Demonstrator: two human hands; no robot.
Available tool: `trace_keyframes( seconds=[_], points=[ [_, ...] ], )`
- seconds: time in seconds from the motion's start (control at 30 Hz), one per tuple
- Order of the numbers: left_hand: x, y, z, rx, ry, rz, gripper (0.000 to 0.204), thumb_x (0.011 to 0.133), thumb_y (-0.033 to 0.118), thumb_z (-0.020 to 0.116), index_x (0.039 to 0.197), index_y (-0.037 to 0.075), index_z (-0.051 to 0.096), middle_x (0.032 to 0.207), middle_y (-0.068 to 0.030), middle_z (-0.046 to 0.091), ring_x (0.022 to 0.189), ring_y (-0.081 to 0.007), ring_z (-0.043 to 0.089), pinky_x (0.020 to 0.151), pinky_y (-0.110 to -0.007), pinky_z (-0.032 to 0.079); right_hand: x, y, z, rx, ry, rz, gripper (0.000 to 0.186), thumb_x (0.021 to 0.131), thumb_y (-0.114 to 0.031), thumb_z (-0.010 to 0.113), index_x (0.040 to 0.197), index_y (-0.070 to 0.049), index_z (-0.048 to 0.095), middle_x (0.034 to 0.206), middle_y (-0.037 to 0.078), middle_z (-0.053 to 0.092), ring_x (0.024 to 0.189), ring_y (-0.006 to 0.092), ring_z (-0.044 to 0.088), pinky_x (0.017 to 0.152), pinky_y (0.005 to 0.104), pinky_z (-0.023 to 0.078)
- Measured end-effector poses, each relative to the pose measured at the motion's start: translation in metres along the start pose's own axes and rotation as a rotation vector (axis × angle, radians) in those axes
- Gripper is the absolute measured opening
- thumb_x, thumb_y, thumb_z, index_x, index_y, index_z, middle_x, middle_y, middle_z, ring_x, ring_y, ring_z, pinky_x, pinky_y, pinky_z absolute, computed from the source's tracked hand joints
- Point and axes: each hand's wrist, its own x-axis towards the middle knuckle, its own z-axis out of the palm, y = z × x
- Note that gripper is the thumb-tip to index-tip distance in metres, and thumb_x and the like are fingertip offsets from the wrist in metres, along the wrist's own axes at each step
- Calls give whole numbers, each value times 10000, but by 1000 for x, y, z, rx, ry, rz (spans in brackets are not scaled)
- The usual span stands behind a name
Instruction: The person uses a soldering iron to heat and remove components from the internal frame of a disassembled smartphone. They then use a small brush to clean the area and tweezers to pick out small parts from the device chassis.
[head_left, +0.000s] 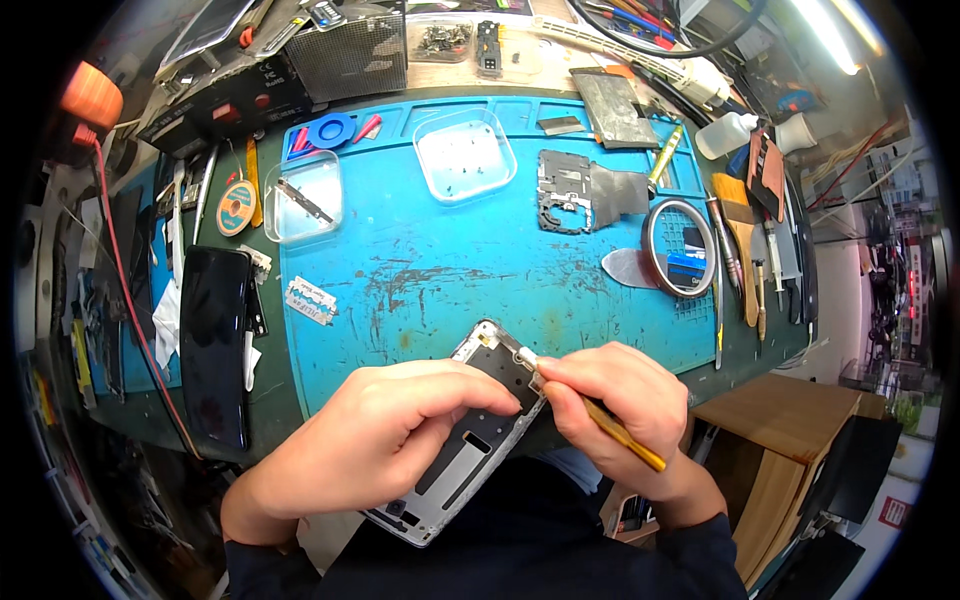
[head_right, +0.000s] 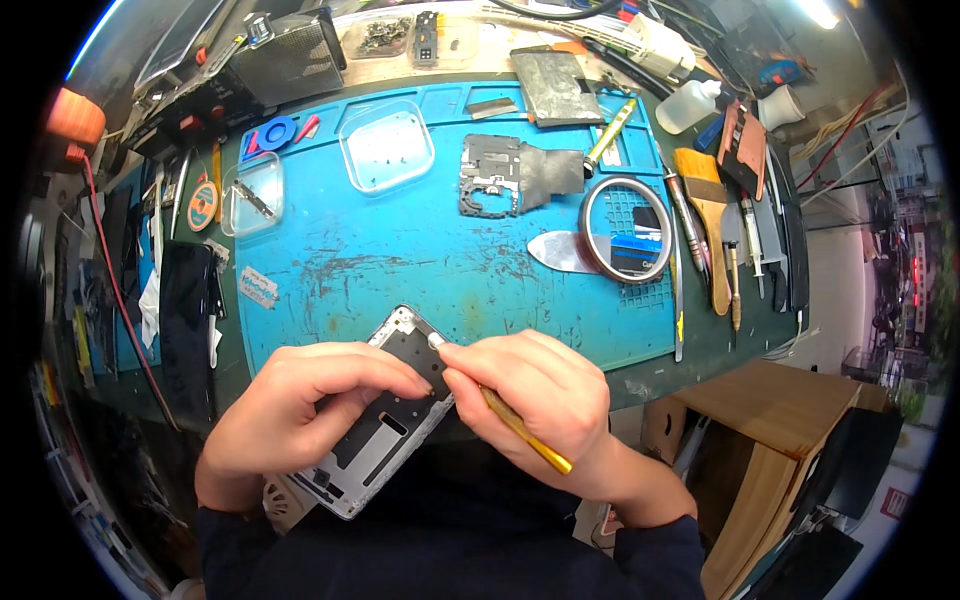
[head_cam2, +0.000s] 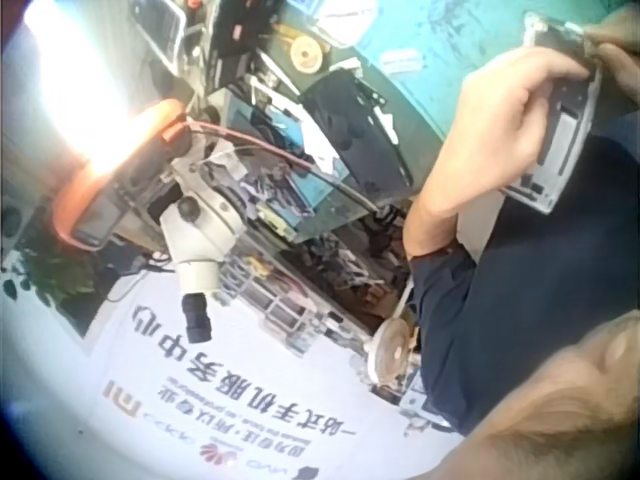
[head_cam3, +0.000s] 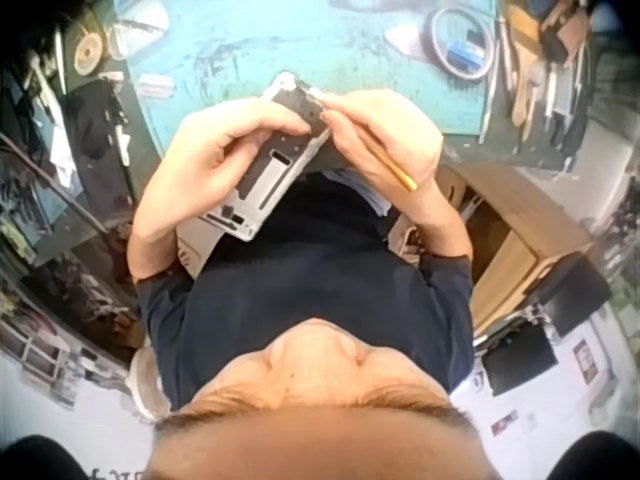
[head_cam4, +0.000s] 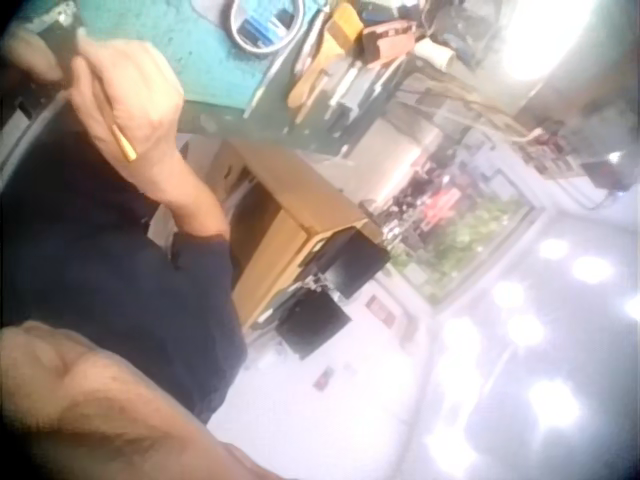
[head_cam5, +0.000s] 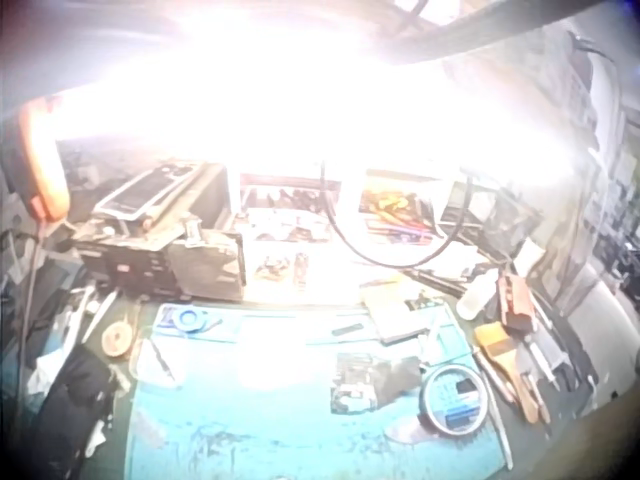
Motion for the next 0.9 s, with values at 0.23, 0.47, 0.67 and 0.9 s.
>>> trace_keyframes(
  seconds=[0.23, 0.47, 0.67, 0.9],
  points=[
    [0, -1, 0, -6, 1, 8, 423, 845, -223, 554, 1158, -36, 768, 1177, -165, 807, 1151, -315, 780, 1002, -374, 596, -7, -4, -1, -24, 5, 14, 291, 847, 56, 852, 1128, 14, 787, 920, 135, 778, 747, 269, 743, 672, 345, 588],
    [0, -1, 0, 2, 0, 12, 432, 837, -225, 551, 1156, -34, 770, 1176, -165, 808, 1149, -317, 780, 1005, -375, 595, 1, -3, 3, -1, 0, 16, 296, 835, 74, 838, 1122, 24, 785, 899, 136, 780, 751, 283, 754, 672, 348, 589],
    [2, 1, 1, 6, -2, 12, 436, 836, -224, 551, 1158, -32, 772, 1179, -166, 807, 1153, -317, 779, 1006, -377, 595, 5, -3, 1, 24, -11, 40, 303, 836, 73, 838, 1130, 23, 786, 899, 139, 780, 748, 277, 756, 680, 348, 593],
    [1, 0, 1, -10, 7, -2, 433, 835, -224, 552, 1153, -33, 776, 1182, -167, 808, 1156, -315, 778, 1005, -376, 595, -18, -3, -9, -13, -7, 50, 302, 816, 83, 846, 1106, 21, 790, 905, 137, 784, 735, 271, 761, 666, 344, 596]
  ],
)
